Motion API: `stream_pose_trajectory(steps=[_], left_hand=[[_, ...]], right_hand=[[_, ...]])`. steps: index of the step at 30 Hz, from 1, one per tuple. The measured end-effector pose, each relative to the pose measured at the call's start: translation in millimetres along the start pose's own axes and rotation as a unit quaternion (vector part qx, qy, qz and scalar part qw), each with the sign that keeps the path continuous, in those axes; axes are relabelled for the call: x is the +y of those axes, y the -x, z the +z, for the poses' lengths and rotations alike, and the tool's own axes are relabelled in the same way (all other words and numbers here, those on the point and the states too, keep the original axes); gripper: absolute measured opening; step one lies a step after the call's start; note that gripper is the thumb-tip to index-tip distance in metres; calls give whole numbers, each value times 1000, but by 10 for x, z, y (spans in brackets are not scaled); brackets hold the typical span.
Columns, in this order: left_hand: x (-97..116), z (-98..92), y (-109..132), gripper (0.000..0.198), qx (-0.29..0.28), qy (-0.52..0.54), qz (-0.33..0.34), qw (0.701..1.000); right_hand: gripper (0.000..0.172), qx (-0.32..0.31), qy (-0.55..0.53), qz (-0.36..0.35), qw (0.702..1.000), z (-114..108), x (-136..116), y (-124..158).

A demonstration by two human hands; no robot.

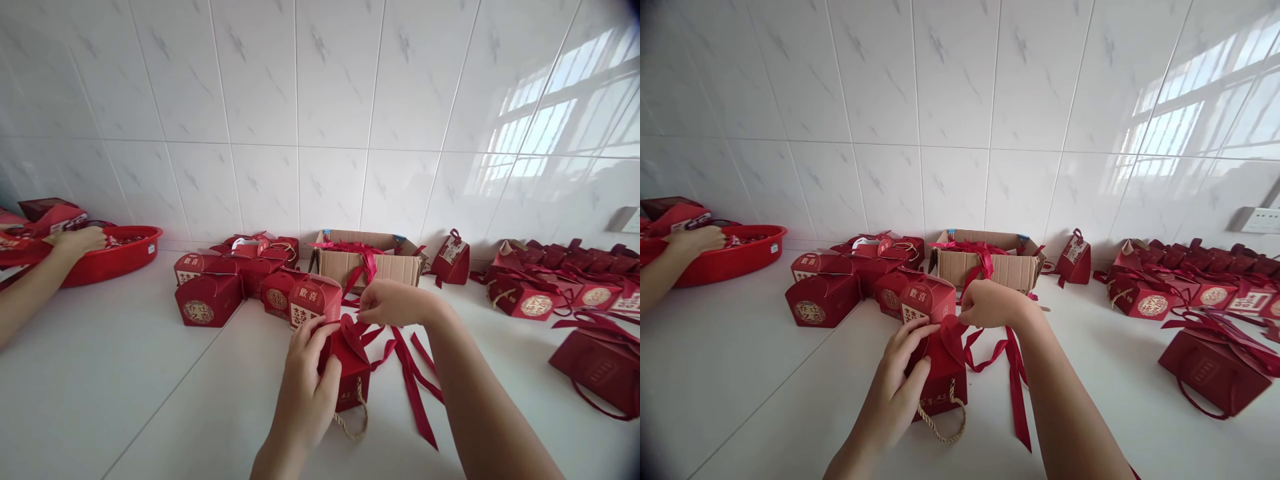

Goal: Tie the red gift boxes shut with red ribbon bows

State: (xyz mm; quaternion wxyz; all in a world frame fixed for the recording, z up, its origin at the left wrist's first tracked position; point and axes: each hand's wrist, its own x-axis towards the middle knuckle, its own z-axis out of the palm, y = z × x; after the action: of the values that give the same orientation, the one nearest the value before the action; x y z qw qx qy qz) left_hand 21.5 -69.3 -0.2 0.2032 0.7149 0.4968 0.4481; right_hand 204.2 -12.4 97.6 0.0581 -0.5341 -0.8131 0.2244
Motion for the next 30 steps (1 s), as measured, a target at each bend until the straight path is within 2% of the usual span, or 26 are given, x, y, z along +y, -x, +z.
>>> stream_pose_trajectory(steps=[4,8,12,18,23,30], left_hand=[[9,8,5,41,9,-13,8,1000],[7,13,3,32,37,-36,29,998],[-9,25,-10,23,59,-53,30,996],[-17,40,-5,18,69,-60,37,995],[-7,35,5,16,79,-66,44,994],[-11,53,10,13,98,-79,54,991]], right_hand=[[21,11,12,8,1000,8,15,-9],[21,-23,-4,-30,999,2,-4,16],[22,-29,12,-34,999,-5,-41,35],[18,-62,38,-52,996,15,-72,13],[18,-61,41,-50,996,2,-75,31],[15,-74,46,-104,991,31,-170,34]])
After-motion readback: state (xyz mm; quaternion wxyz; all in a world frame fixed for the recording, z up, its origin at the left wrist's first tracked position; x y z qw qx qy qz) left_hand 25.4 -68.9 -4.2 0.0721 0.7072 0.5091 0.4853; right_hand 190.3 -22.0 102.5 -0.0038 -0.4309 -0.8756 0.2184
